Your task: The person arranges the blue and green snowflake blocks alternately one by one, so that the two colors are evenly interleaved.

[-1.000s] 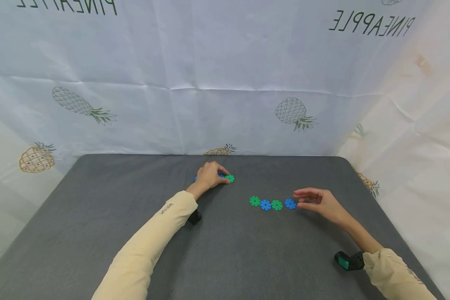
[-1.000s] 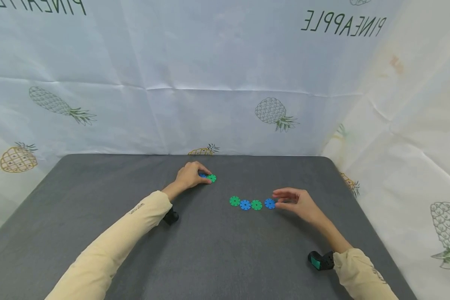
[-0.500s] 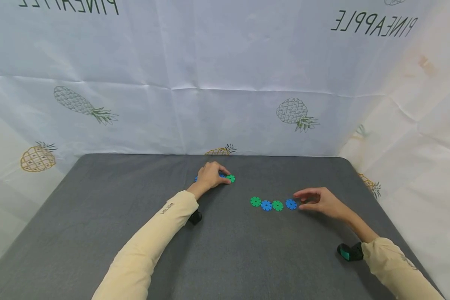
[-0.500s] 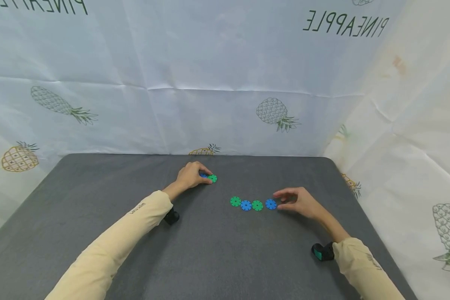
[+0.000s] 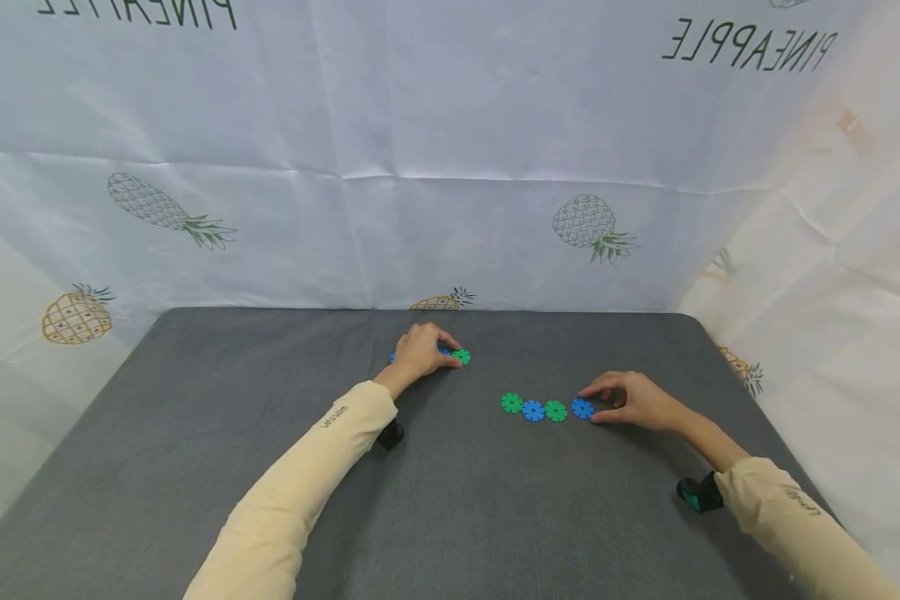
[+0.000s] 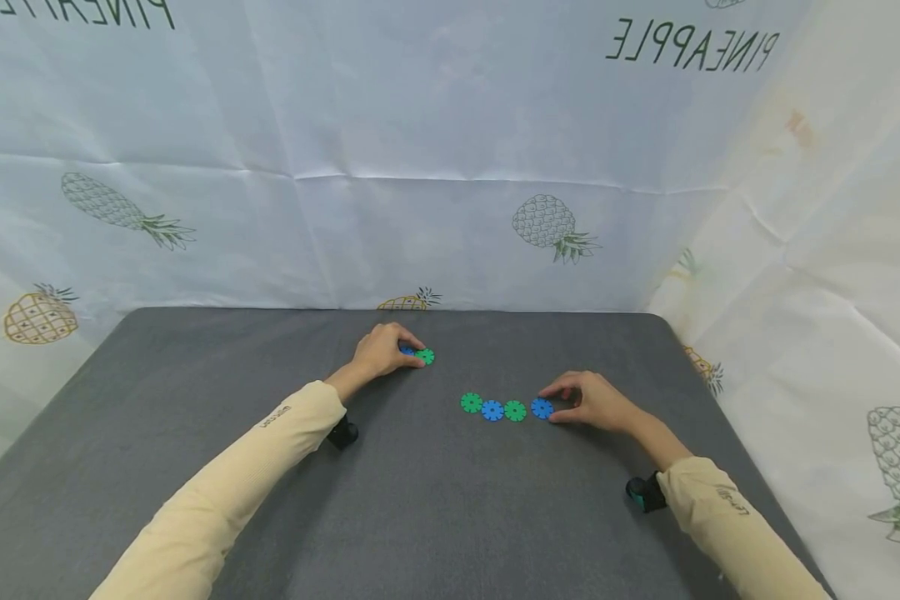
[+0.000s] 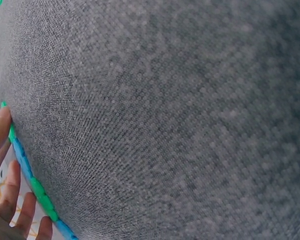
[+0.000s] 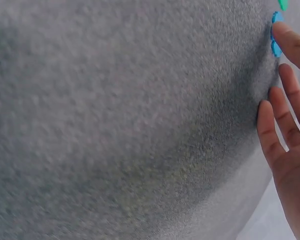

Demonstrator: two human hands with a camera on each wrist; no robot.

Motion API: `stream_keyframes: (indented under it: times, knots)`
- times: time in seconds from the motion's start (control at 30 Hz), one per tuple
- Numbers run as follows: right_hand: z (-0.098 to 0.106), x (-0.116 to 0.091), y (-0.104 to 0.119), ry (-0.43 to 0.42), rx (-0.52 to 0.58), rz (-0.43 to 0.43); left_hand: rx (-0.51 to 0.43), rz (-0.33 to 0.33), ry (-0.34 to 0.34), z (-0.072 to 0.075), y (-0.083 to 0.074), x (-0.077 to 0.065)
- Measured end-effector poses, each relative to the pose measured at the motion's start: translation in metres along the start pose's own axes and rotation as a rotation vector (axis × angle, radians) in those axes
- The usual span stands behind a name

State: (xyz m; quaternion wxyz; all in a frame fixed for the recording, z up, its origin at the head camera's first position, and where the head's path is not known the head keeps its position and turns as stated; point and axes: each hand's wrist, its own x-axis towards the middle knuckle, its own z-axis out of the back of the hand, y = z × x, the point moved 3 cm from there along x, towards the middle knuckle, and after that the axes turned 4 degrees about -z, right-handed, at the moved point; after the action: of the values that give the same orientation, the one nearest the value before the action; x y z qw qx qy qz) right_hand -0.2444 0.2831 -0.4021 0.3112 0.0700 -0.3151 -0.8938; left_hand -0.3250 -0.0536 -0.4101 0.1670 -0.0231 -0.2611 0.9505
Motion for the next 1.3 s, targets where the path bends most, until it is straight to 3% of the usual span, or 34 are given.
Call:
stream_keyframes:
  times: [0.17, 0.57, 1.0, 1.3]
  knots:
    - [0.001, 0.005, -0.006, 0.042, 0.004, -0.009, 0.004, -0.001, 0.001, -0.001, 0.001, 0.001]
    - [0.004, 0.016, -0.003, 0.110, -0.125, -0.015, 0.010, 0.009, 0.007, 0.000, 0.002, 0.001]
    - [0.003, 0.014, -0.009, 0.088, -0.072, -0.024, 0.015, 0.003, 0.002, -0.001, 0.001, 0.003]
    - [0.002, 0.014, -0.011, 0.053, -0.066, 0.018, -0.017, 0.009, -0.017, -0.001, 0.000, 0.001]
